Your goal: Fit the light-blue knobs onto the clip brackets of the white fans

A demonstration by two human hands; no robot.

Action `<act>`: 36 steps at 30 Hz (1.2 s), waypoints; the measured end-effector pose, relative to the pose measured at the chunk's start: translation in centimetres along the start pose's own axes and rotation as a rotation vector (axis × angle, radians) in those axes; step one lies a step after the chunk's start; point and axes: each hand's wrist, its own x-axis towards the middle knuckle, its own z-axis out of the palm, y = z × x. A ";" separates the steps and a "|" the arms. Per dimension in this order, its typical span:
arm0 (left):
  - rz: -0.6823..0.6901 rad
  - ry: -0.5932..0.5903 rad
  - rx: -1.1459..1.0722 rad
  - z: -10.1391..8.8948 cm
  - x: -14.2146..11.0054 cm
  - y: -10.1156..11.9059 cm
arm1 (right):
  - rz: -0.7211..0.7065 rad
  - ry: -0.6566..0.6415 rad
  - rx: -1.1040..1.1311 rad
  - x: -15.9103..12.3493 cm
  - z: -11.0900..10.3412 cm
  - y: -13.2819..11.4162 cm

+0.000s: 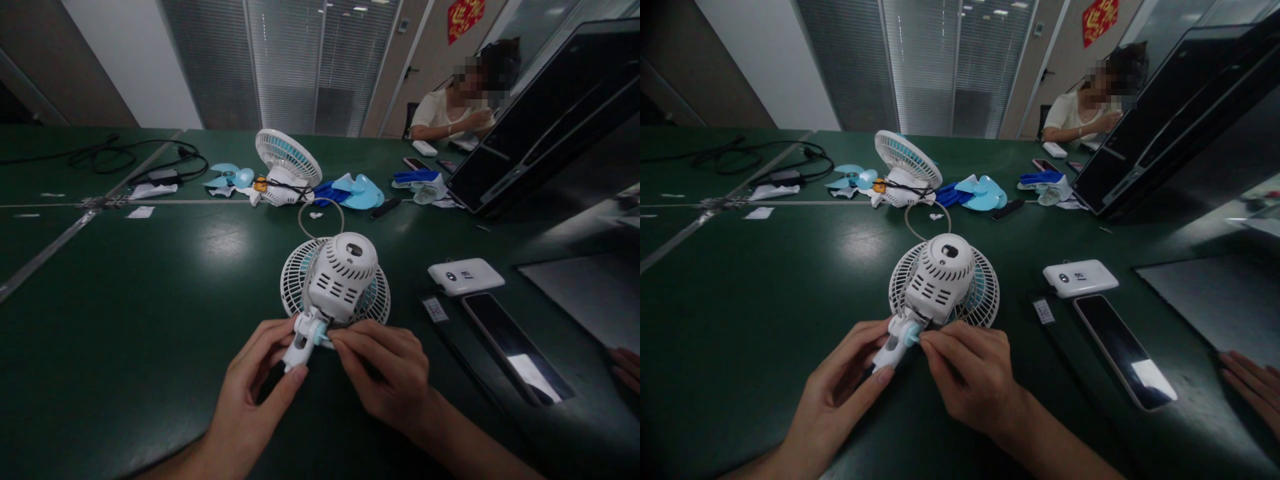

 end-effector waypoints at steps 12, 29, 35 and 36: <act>0.094 -0.073 0.227 -0.3 0.5 0.0 | -0.021 -0.061 -0.006 -0.3 0.1 -0.3; 0.124 -0.031 0.815 -8.9 6.6 2.4 | -0.046 -0.223 0.043 -0.8 0.0 1.3; -0.015 0.340 0.986 -17.9 5.7 2.8 | -0.013 -0.291 0.096 -0.8 0.5 1.0; -0.074 0.457 1.031 -19.5 5.6 2.8 | -0.008 -0.298 0.096 -0.8 0.6 0.9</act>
